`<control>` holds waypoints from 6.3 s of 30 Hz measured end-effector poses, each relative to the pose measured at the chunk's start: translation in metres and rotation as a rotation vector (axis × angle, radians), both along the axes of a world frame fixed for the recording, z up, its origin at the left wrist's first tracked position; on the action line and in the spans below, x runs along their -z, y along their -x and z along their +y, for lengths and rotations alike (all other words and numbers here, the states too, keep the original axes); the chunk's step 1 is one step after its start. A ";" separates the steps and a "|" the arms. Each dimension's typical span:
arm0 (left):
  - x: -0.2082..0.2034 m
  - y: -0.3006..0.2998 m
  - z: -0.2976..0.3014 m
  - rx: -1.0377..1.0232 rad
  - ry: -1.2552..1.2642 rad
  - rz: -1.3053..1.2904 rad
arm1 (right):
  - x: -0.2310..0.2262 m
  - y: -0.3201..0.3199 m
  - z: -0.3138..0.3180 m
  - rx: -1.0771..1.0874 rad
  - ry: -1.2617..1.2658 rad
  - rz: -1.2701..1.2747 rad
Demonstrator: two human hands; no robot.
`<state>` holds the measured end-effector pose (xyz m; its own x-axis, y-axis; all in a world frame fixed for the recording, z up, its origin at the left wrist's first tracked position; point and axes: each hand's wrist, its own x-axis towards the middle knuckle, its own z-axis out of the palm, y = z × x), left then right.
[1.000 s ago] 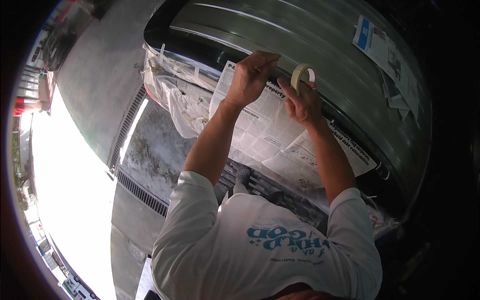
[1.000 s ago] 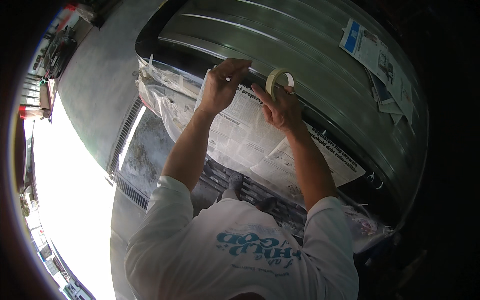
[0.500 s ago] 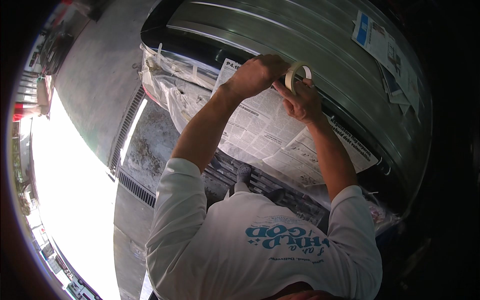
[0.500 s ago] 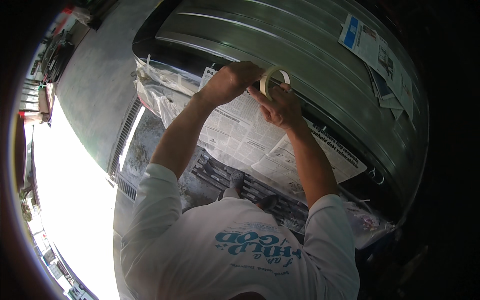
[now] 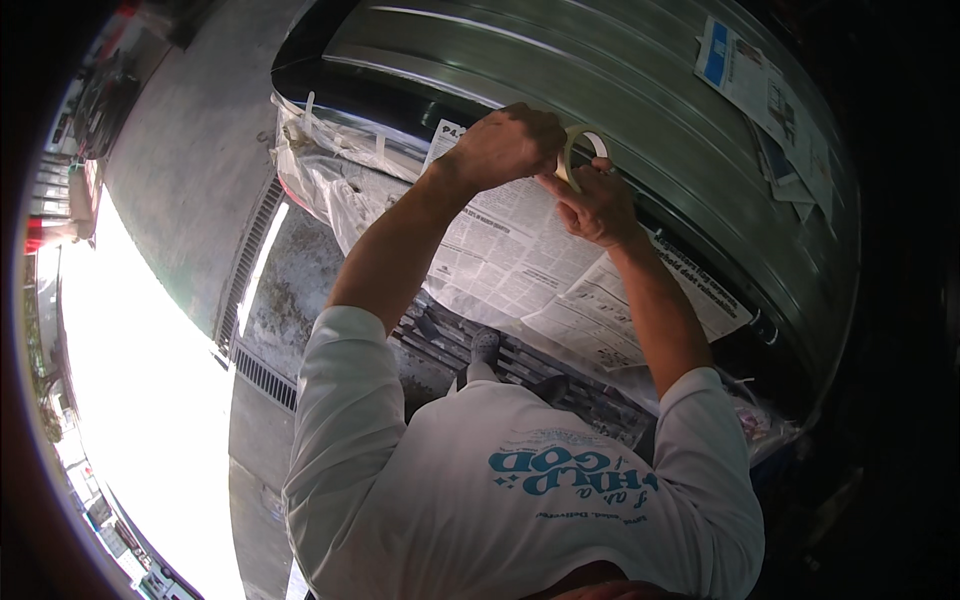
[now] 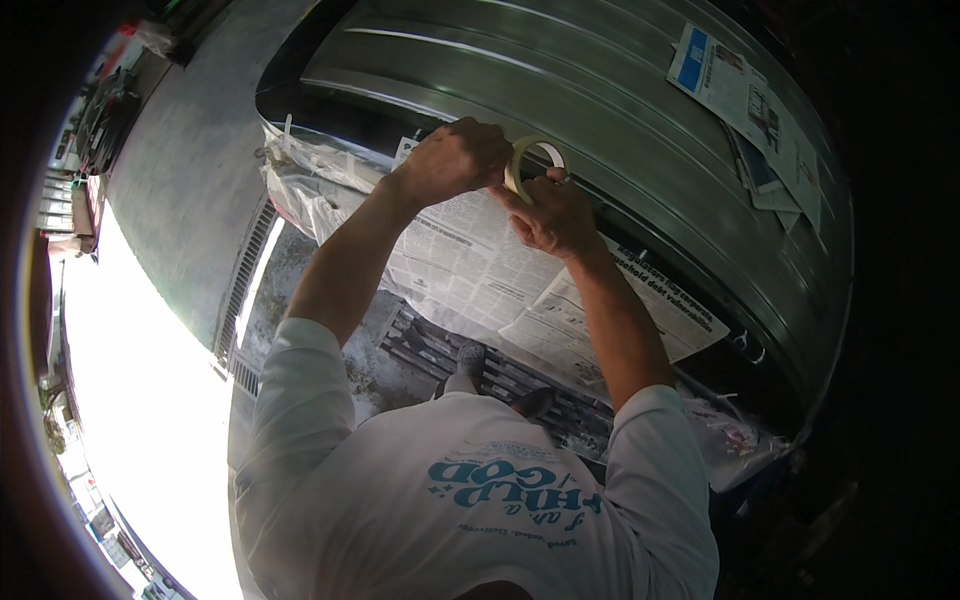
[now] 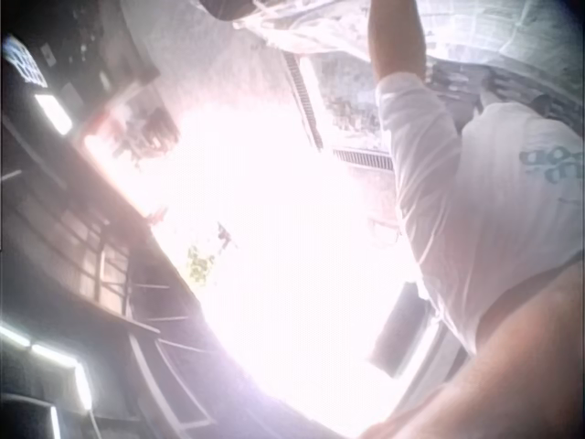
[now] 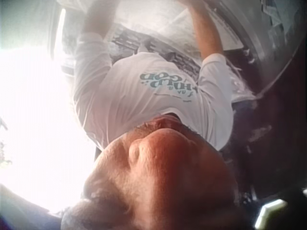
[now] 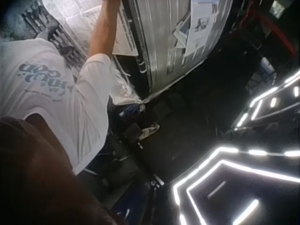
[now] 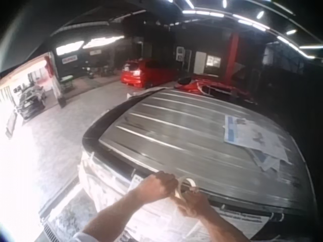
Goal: The person covers the rear window of a car with newspaper sheets and secures them with masking tape. They then use a scraper tool to smooth the tape and remove excess material from the window's edge.
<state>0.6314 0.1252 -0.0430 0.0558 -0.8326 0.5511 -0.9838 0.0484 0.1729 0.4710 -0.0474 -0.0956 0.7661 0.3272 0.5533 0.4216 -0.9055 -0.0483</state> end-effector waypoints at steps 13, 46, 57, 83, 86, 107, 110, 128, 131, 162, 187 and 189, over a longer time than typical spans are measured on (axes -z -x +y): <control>0.021 0.009 0.011 -0.030 0.230 0.778 | 0.002 -0.005 0.000 -0.004 -0.129 -0.080; 0.091 -0.005 0.061 -0.926 0.636 0.801 | 0.001 -0.005 -0.008 0.013 -0.079 -0.198; 0.105 -0.024 0.052 -0.945 0.506 0.712 | 0.024 0.000 -0.017 0.063 -0.201 -0.228; 0.113 -0.024 0.050 -0.960 0.619 0.594 | 0.014 -0.008 -0.015 0.087 -0.212 -0.257; 0.112 -0.025 0.049 -0.960 0.608 0.562 | 0.016 -0.008 -0.017 0.071 -0.209 -0.262; 0.114 -0.022 0.045 -0.995 0.543 0.524 | 0.014 -0.008 -0.014 0.051 -0.204 -0.277; 0.117 -0.023 0.044 -1.012 0.598 0.502 | 0.014 -0.008 -0.015 0.047 -0.185 -0.279; 0.129 0.035 0.020 -0.811 0.209 0.365 | 0.012 -0.011 -0.014 -0.011 -0.140 -0.305; 0.129 0.032 0.019 -0.828 0.195 0.384 | 0.012 -0.007 -0.013 0.014 -0.175 -0.259; 0.126 0.034 0.017 -0.867 0.145 0.341 | -0.110 0.048 0.023 0.590 0.512 0.827; 0.129 0.030 0.019 -0.818 0.160 0.399 | -0.090 0.055 0.024 0.666 0.595 0.846; 0.130 0.030 0.019 -0.812 0.165 0.410 | -0.091 0.054 0.027 0.686 0.582 0.849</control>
<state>0.6013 0.1442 -0.1729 0.8049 -0.3655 0.4675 -0.5902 -0.5742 0.5674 0.4169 -0.0207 -0.0047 0.9212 -0.2523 -0.2962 -0.1163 -0.9051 0.4090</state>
